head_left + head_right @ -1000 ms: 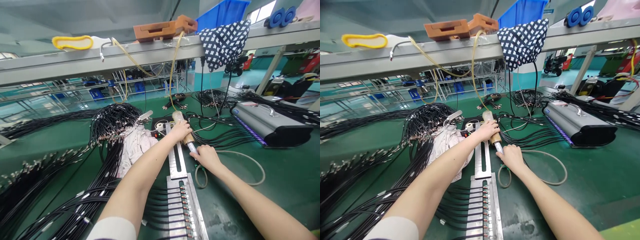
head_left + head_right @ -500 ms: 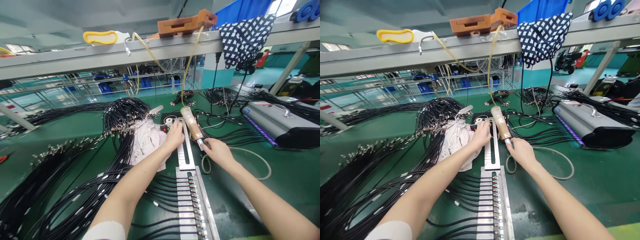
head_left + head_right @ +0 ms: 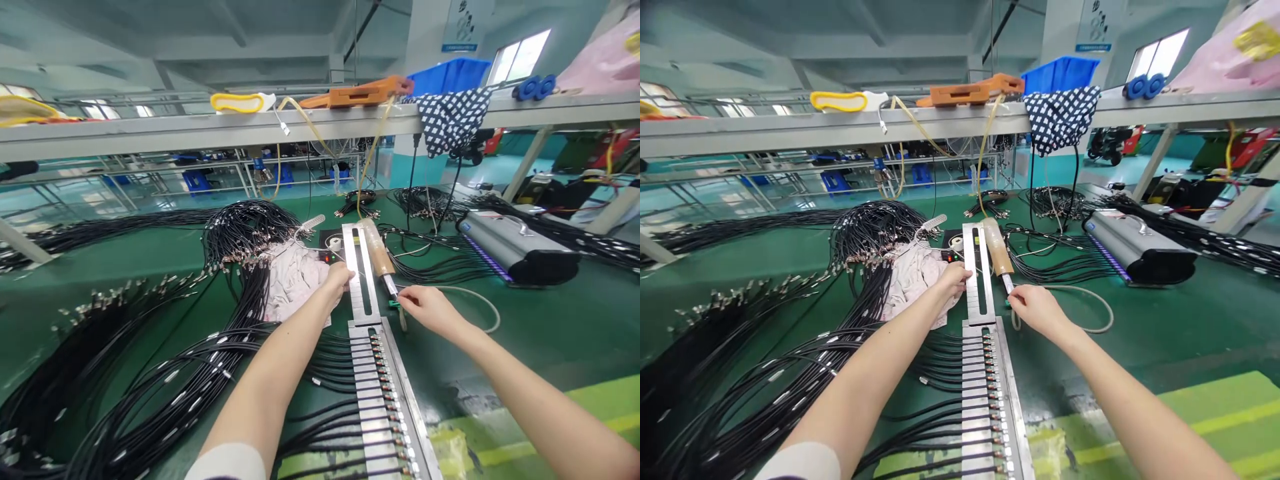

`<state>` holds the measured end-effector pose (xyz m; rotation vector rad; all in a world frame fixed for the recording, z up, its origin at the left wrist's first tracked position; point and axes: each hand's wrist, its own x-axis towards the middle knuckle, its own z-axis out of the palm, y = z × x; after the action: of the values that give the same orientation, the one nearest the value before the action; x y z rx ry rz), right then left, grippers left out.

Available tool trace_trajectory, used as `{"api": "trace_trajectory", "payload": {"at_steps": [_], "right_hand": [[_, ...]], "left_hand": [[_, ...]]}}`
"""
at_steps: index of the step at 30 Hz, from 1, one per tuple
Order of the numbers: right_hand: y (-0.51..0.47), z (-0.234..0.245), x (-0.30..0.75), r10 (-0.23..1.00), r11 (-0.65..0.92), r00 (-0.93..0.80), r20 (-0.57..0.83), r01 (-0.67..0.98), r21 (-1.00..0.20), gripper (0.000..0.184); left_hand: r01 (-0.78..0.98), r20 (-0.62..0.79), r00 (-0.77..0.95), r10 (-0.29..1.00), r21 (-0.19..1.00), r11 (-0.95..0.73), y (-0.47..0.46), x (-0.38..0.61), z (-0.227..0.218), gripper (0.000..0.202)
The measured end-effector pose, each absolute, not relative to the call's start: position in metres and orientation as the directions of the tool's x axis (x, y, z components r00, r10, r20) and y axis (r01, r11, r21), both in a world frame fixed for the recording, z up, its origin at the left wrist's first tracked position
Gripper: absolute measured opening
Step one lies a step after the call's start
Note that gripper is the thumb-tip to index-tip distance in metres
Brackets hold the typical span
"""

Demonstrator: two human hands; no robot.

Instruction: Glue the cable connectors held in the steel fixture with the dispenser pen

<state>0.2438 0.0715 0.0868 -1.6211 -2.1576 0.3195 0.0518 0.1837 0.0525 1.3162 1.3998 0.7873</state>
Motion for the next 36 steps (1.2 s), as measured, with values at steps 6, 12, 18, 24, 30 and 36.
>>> {"api": "trace_trajectory", "payload": {"at_steps": [6,12,18,24,30,36], "right_hand": [[0.046,0.093,0.252,0.935,0.295,-0.106,0.337,0.759,-0.58,0.039],[-0.033,0.11,0.249,0.737,0.662,-0.398,0.546,0.589,-0.464,0.057],[-0.09,0.08,0.257,0.706,0.7,-0.591,0.391,0.666,-0.256,0.063],[-0.112,0.044,0.271,0.798,0.596,-0.502,0.334,0.742,-0.308,0.055],[-0.155,0.008,0.277,0.915,0.397,-0.264,0.305,0.724,-0.564,0.027],[-0.195,-0.018,0.247,0.975,-0.206,0.009,-0.222,0.416,-0.886,0.032]], "left_hand": [[0.16,0.021,0.247,0.969,0.985,-0.062,0.125,0.039,0.091,0.022],[0.171,0.19,0.674,0.713,0.9,-0.401,0.04,0.014,0.096,0.025],[0.264,0.089,0.956,0.281,0.159,-0.951,-0.002,0.02,0.064,0.029],[0.292,-0.01,0.956,0.294,-0.068,-0.954,-0.027,0.028,0.067,0.015],[0.339,0.127,0.935,0.331,-0.045,-0.94,-0.119,0.027,0.047,0.028],[0.453,0.316,0.863,0.394,-0.138,-0.881,-0.153,0.037,0.014,0.013]]}}
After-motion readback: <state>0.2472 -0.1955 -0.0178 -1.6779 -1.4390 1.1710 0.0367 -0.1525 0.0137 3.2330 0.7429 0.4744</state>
